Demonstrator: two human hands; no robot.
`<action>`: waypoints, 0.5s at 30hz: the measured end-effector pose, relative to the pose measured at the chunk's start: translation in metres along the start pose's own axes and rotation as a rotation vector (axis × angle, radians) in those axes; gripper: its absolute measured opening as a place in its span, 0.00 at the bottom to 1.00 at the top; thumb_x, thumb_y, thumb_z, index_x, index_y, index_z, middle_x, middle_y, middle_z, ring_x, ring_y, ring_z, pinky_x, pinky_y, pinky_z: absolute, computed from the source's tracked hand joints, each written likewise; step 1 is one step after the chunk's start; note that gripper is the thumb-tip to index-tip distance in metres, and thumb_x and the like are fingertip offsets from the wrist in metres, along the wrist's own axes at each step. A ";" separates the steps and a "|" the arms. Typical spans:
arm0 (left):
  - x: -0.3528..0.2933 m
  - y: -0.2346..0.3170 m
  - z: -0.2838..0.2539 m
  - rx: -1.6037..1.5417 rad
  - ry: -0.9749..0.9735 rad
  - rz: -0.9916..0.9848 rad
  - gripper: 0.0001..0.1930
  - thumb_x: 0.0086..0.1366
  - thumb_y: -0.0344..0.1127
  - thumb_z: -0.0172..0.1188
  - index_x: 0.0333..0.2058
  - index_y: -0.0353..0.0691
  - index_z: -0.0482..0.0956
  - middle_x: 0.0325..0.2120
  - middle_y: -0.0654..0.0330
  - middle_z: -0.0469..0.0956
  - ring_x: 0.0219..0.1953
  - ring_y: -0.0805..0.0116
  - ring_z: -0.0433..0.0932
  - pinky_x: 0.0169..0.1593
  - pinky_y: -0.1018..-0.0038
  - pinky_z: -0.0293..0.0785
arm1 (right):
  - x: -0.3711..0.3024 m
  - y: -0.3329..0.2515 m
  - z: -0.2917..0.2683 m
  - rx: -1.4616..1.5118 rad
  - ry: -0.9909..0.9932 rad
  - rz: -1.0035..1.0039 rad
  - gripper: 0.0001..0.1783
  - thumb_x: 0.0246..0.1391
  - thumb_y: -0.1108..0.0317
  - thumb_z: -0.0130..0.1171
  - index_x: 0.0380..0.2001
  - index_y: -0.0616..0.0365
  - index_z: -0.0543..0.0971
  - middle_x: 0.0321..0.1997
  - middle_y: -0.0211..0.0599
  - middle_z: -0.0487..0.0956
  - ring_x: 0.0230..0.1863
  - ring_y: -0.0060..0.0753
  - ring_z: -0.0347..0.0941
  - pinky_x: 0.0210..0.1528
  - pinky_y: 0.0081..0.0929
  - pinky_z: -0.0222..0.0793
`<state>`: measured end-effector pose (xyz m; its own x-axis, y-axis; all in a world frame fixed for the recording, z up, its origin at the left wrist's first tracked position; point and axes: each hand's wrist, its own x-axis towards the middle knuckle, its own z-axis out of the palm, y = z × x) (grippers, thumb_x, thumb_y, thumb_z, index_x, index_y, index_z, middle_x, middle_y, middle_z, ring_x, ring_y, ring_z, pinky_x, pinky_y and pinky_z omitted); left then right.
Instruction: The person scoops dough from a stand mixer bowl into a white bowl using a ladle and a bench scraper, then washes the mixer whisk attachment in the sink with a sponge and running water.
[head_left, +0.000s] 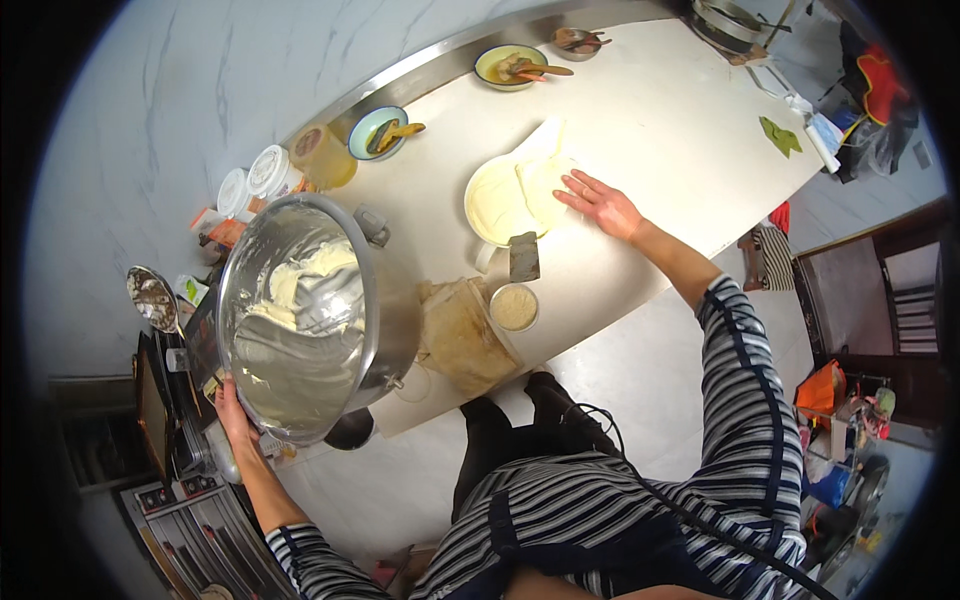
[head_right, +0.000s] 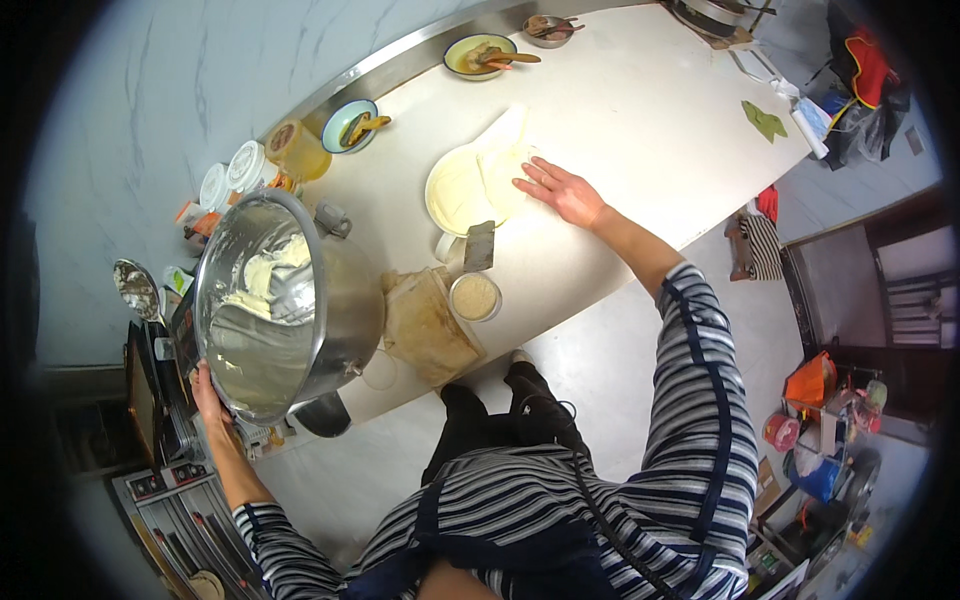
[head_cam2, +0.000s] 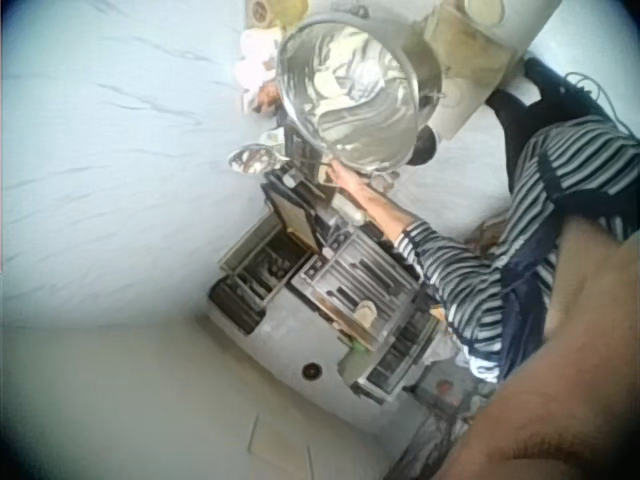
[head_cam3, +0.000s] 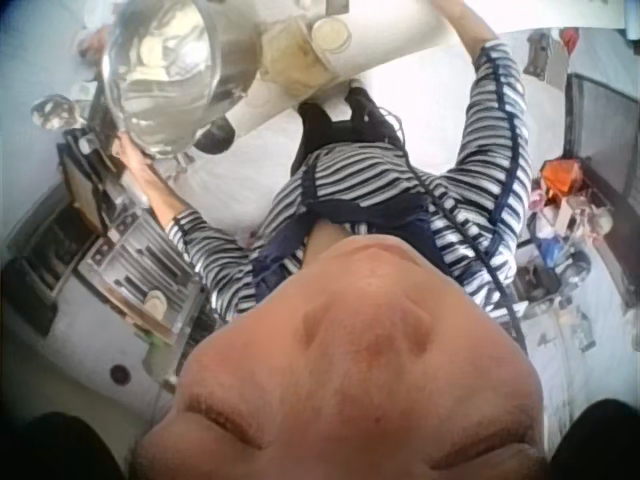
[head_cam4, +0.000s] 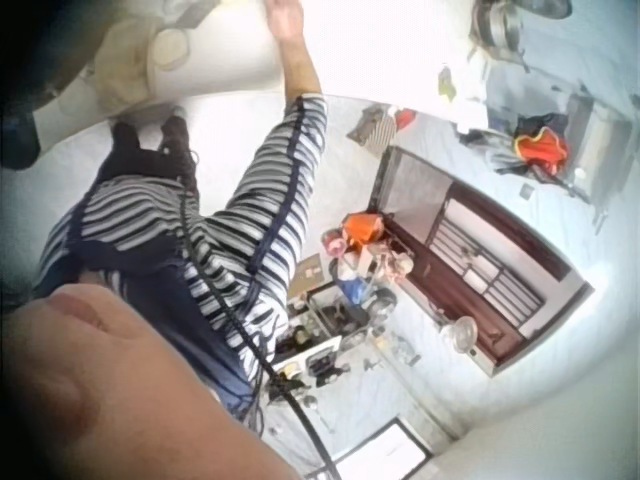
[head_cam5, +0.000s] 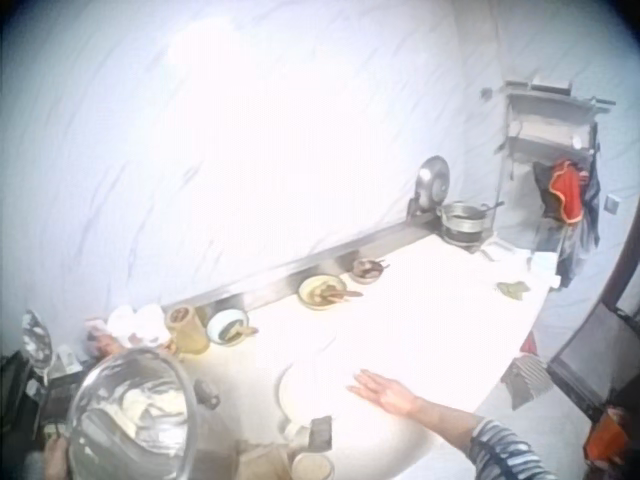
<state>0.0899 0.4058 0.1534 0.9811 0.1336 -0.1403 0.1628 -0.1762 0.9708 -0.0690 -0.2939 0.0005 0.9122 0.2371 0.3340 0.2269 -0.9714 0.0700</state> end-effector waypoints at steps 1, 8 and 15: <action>0.000 0.000 -0.001 0.039 0.030 0.009 0.14 0.65 0.44 0.55 0.41 0.39 0.73 0.34 0.62 0.77 0.34 0.72 0.75 0.40 0.75 0.72 | -0.007 0.000 0.003 0.011 -0.040 0.028 0.32 0.51 0.74 0.45 0.62 0.40 0.63 0.64 0.35 0.64 0.65 0.40 0.59 0.60 0.27 0.66; -0.002 0.000 -0.001 0.064 0.021 0.002 0.15 0.64 0.45 0.54 0.40 0.39 0.73 0.34 0.61 0.77 0.34 0.72 0.75 0.39 0.76 0.71 | -0.041 0.004 -0.022 0.071 -0.097 -0.019 0.31 0.52 0.72 0.45 0.61 0.41 0.64 0.64 0.30 0.64 0.66 0.40 0.58 0.60 0.29 0.65; -0.006 0.000 0.004 0.036 0.070 -0.068 0.16 0.64 0.44 0.55 0.44 0.37 0.73 0.39 0.58 0.77 0.37 0.68 0.77 0.40 0.73 0.74 | -0.029 0.019 -0.106 0.045 0.018 -0.078 0.26 0.46 0.77 0.51 0.52 0.51 0.73 0.57 0.37 0.72 0.57 0.43 0.67 0.57 0.32 0.67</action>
<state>0.0847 0.4011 0.1532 0.9581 0.2141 -0.1903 0.2336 -0.1991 0.9517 -0.1273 -0.3204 0.0917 0.8850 0.3115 0.3461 0.3126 -0.9483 0.0542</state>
